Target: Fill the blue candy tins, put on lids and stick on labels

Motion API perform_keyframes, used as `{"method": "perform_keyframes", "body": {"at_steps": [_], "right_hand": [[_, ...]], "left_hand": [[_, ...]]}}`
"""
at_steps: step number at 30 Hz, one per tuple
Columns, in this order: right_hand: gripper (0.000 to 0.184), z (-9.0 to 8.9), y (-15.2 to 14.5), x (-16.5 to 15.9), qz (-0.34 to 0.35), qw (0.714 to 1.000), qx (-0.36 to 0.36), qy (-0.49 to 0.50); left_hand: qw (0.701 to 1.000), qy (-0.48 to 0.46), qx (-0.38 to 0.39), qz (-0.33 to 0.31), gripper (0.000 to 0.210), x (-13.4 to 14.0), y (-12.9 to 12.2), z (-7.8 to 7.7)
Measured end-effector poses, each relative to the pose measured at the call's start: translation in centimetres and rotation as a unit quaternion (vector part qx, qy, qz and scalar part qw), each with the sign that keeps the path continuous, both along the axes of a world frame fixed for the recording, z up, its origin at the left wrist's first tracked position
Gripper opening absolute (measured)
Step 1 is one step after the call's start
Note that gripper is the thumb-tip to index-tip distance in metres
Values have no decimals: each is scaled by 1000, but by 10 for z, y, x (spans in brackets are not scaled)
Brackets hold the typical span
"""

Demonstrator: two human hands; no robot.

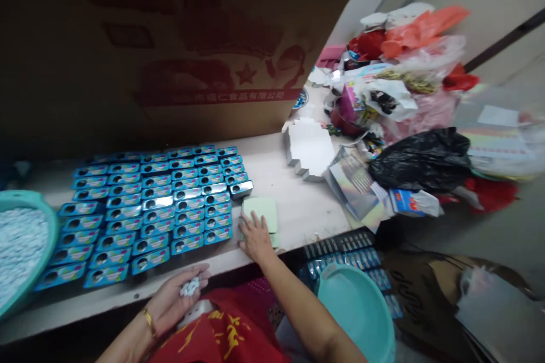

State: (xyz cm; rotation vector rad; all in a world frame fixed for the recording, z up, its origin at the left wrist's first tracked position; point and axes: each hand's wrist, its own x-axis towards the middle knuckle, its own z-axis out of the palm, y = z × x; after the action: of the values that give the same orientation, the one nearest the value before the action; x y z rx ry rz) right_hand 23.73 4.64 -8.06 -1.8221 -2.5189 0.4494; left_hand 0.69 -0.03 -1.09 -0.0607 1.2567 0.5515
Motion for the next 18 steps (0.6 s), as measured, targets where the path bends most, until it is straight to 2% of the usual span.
{"method": "perform_keyframes", "body": {"at_steps": [6, 12, 15, 17, 18], "right_hand": [[49, -1, 6, 108, -108, 990, -9, -92], [47, -8, 10, 209, -224, 961, -21, -159], [48, -4, 17, 222, -263, 955, -14, -135], [47, 4, 20, 202, -278, 957, 4, -83], [46, 11, 19, 182, -283, 958, 19, -46]], "left_hand": [[1000, 12, 3, -18, 29, 14, 3, 5], [1000, 25, -1, -18, 26, 17, 1, 7], [999, 33, 2, -21, 26, 16, 1, 4], [1000, 21, 5, -21, 27, 15, 0, 2], [1000, 14, 2, -17, 26, 16, 1, 1]]}}
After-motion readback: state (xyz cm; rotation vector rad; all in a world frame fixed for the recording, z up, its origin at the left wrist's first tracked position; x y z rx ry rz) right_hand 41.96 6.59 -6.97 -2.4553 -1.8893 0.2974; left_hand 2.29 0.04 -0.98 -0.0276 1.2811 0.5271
